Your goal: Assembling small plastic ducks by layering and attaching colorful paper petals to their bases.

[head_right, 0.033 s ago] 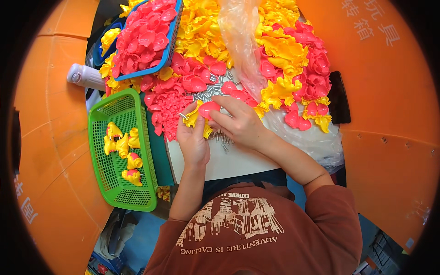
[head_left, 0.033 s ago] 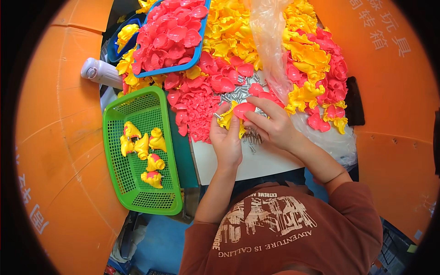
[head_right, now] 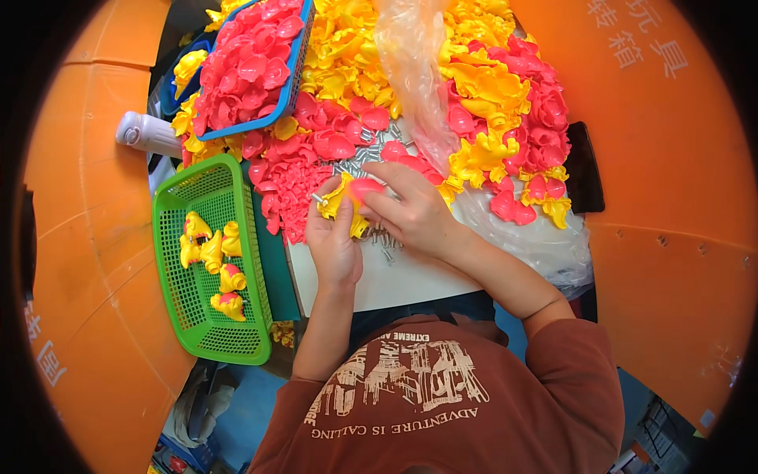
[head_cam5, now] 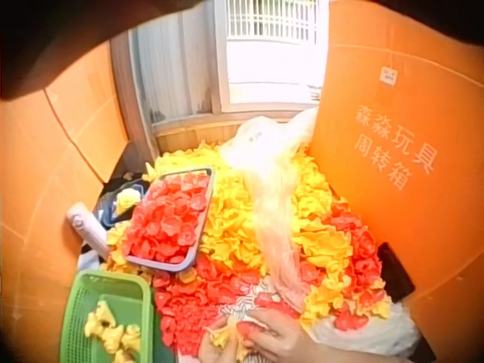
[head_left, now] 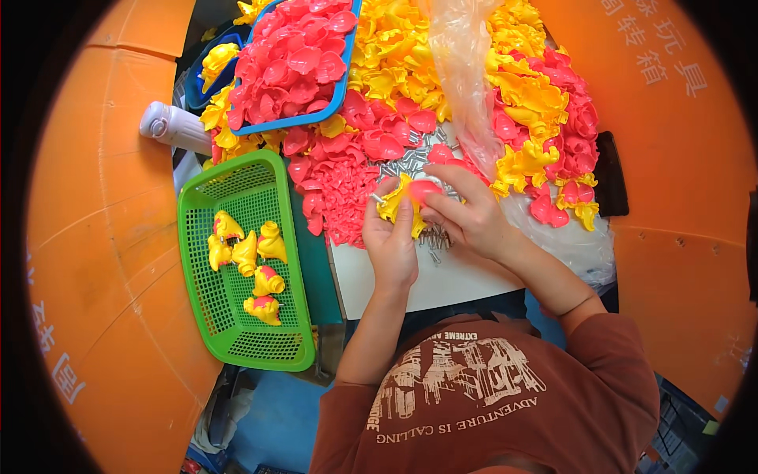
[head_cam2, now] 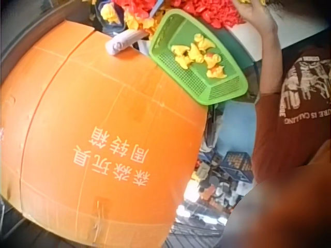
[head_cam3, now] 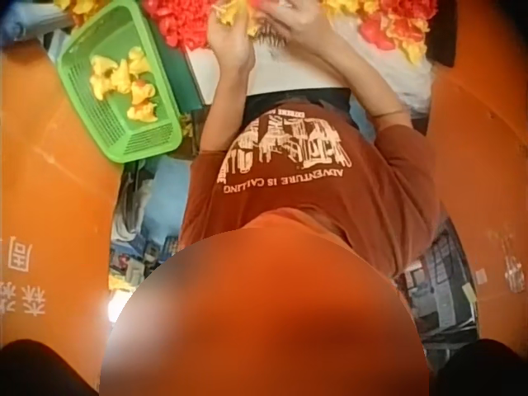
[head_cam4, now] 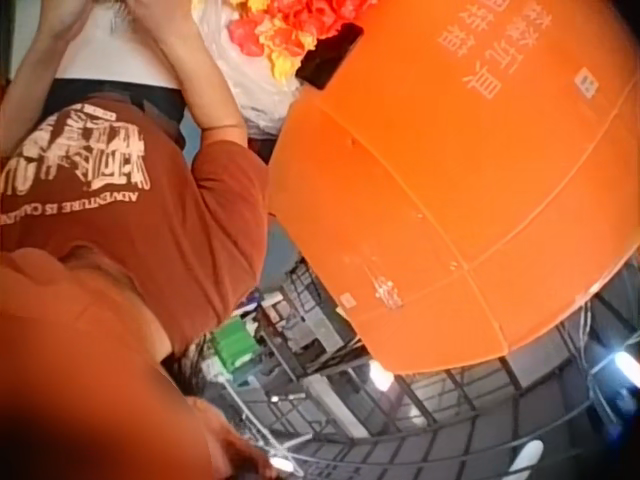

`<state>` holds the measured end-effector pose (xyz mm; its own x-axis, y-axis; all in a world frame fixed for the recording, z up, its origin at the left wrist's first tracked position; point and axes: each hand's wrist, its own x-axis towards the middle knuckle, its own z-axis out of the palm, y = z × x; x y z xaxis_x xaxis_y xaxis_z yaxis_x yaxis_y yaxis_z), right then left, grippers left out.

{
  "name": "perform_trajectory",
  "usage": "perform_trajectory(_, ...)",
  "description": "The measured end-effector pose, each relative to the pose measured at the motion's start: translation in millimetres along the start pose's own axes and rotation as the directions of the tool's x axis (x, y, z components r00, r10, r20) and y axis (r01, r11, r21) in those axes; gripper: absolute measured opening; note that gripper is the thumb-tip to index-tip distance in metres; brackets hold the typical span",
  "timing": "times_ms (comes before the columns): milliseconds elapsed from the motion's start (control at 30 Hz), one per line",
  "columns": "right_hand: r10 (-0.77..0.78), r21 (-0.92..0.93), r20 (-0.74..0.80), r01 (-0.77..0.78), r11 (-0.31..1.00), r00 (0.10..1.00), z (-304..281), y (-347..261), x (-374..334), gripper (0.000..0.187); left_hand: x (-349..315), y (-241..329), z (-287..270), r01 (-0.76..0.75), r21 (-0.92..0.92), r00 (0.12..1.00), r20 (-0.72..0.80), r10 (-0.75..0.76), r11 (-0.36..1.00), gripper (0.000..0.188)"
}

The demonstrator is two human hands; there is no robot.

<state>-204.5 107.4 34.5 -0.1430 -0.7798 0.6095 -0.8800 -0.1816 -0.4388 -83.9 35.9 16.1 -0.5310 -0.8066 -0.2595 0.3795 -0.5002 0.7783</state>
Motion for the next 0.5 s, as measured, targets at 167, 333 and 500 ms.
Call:
perform_trajectory(167, 0.333, 0.219, 0.118, -0.351, 0.910, 0.936, -13.8, -12.0, -0.9, 0.015, 5.0, 3.9, -5.4, 0.082, -0.096, 0.993, 0.097, -0.073, 0.992, 0.028)
perform_trajectory(333, 0.598, 0.715, 0.355, -0.621, 0.321, 0.718, -16.1, -24.6, 5.4, 0.010, 6.8, 12.9, 0.0, 0.226, -0.340, 0.961, 0.233, -0.151, 0.913, 0.049)
perform_trajectory(500, 0.397, 0.367, 0.089, -0.401, 0.839, 0.913, -5.3, -24.1, 7.4, 0.009, 3.3, 12.5, 4.0, 0.226, -0.358, 0.961, 0.234, -0.148, 0.906, 0.047)
